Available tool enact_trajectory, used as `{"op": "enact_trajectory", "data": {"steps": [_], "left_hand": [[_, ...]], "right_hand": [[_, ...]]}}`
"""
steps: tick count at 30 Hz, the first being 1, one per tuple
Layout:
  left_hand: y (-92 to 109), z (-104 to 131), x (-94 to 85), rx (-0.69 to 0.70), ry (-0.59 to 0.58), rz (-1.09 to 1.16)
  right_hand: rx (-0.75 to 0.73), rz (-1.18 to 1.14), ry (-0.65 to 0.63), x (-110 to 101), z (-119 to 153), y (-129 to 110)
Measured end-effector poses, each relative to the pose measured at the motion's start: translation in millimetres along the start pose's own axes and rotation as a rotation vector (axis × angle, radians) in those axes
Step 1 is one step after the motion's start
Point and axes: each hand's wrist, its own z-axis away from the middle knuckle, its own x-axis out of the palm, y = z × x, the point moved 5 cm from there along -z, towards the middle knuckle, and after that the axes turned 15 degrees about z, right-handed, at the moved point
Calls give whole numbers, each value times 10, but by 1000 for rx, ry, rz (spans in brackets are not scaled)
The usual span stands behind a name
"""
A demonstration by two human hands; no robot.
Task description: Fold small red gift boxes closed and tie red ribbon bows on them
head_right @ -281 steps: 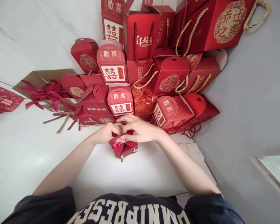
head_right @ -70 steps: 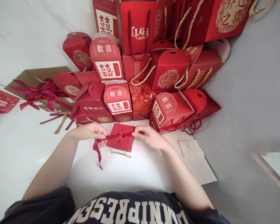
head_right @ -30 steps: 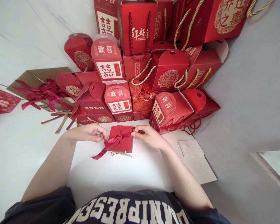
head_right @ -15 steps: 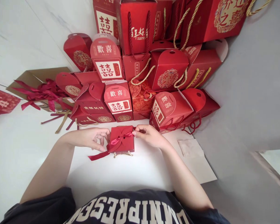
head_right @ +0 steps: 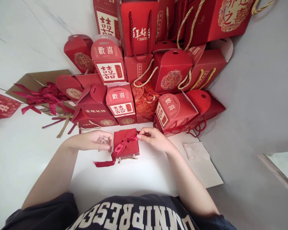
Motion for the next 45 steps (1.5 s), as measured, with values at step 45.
{"op": "enact_trajectory", "data": {"steps": [45], "left_hand": [[-21, -432, -10, 527, 363, 45]], "right_hand": [[8, -50, -88, 71, -20, 18]]}}
